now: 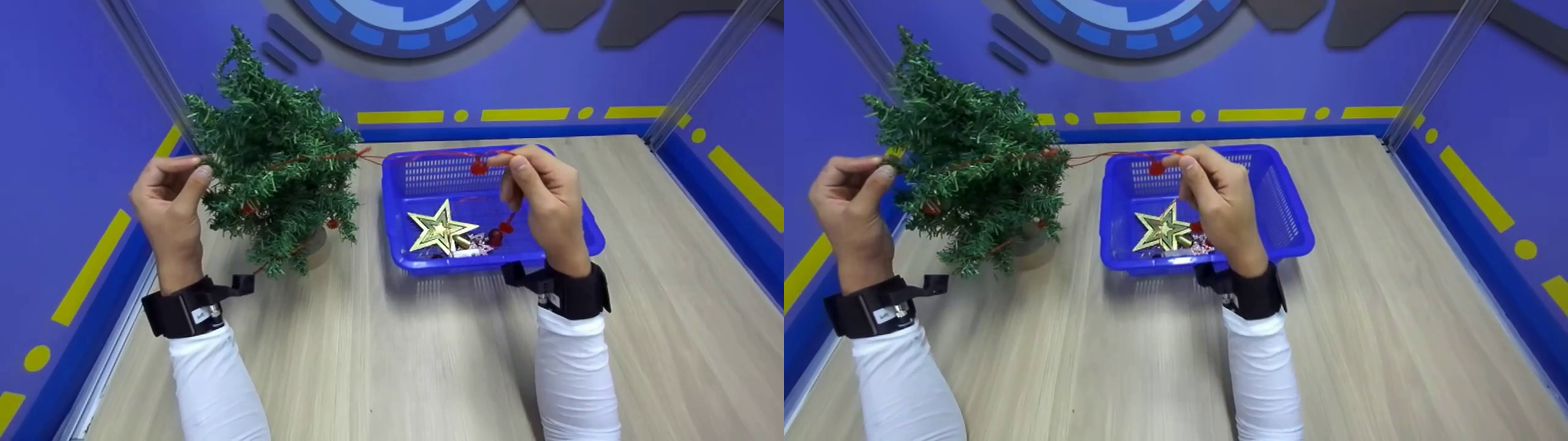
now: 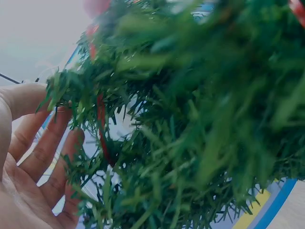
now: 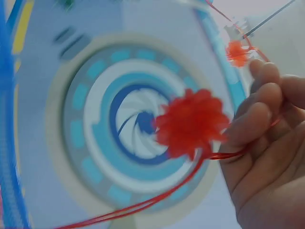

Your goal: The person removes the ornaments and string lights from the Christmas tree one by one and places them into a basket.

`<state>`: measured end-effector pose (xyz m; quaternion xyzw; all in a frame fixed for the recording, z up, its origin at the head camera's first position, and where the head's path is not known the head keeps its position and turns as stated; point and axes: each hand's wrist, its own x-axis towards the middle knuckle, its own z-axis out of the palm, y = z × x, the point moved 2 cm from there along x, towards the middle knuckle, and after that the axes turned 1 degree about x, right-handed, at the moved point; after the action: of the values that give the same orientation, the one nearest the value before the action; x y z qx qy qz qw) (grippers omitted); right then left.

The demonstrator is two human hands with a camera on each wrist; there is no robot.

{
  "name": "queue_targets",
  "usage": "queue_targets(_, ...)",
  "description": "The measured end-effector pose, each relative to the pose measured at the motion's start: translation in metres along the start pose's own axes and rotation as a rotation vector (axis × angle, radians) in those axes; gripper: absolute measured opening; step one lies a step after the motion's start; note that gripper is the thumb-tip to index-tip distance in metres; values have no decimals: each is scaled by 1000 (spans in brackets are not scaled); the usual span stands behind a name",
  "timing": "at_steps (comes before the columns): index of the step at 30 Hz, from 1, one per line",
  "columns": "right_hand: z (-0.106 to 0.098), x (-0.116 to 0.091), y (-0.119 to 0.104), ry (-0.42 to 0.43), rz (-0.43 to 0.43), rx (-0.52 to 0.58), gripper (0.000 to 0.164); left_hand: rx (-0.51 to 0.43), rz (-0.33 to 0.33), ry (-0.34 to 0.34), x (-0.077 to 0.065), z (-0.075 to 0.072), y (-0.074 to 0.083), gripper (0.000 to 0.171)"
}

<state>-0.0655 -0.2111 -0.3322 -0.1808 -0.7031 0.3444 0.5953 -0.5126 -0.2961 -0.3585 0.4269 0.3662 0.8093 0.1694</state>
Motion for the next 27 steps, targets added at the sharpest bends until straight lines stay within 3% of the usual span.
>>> queue_targets(3, 8, -5, -14, 0, -72, 129, 32, 1, 25, -1, 0, 2, 0, 15)
queue_targets(7, 18, -11, -25, -59, -122, 328, 33, 12, 55, 7, 0, 2, -1, 15)
queue_targets(13, 29, -20, -39, -336, -180, 512, 29, 31, 100, 1, 1, 3, -4, 14)
queue_targets(16, 33, -23, -44, -413, -208, 562, 29, 18, 112, -9, 2, 3, -4, 14)
queue_targets(21, 31, -21, -49, -277, -228, 612, 30, -15, 109, -31, 3, 2, -6, 12)
queue_targets(27, 19, -18, -47, -77, -159, 561, 31, 13, 80, -40, 5, 3, -7, 16)
